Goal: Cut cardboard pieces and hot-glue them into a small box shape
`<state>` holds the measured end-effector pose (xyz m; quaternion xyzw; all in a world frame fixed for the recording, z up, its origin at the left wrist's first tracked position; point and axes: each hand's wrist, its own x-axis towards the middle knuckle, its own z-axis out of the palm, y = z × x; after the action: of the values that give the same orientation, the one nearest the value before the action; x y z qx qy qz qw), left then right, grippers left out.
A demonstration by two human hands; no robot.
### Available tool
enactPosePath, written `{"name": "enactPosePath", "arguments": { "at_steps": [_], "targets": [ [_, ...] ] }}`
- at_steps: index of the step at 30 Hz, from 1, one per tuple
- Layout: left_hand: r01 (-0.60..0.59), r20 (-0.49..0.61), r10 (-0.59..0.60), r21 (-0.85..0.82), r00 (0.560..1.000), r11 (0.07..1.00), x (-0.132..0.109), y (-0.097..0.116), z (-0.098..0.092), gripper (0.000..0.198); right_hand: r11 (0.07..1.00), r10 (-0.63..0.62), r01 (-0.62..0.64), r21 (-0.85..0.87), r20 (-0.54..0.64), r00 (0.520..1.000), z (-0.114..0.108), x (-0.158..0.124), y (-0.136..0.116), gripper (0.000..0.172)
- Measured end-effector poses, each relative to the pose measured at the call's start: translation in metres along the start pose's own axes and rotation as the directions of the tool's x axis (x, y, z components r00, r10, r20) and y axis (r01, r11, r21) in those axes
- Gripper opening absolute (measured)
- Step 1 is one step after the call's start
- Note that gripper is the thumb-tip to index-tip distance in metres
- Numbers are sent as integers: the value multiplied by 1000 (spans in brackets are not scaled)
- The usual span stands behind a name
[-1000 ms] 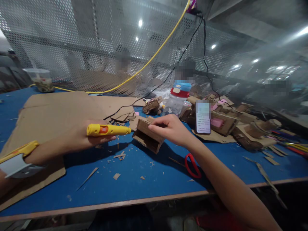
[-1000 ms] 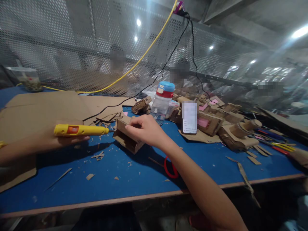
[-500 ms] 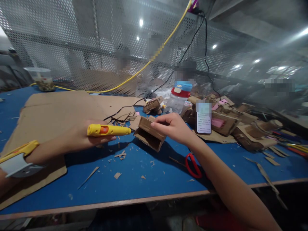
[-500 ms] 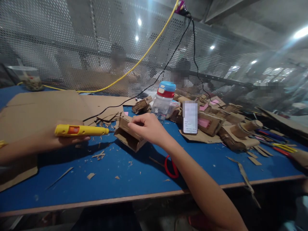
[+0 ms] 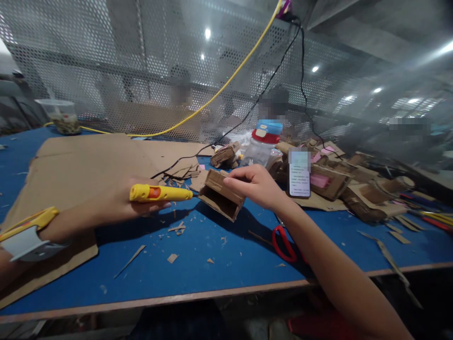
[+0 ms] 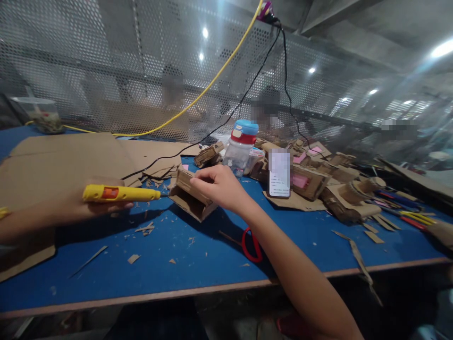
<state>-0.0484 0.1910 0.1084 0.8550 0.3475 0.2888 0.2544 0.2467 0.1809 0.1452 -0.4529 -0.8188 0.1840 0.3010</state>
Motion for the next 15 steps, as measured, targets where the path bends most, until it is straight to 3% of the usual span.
{"name": "enactPosePath", "arguments": {
  "at_steps": [15],
  "targets": [
    [-11,22,10,13,1000,1000,1,-14,0,16,1000,-11,11,-17,-28,1000,2,1,4,31]
  ]
}}
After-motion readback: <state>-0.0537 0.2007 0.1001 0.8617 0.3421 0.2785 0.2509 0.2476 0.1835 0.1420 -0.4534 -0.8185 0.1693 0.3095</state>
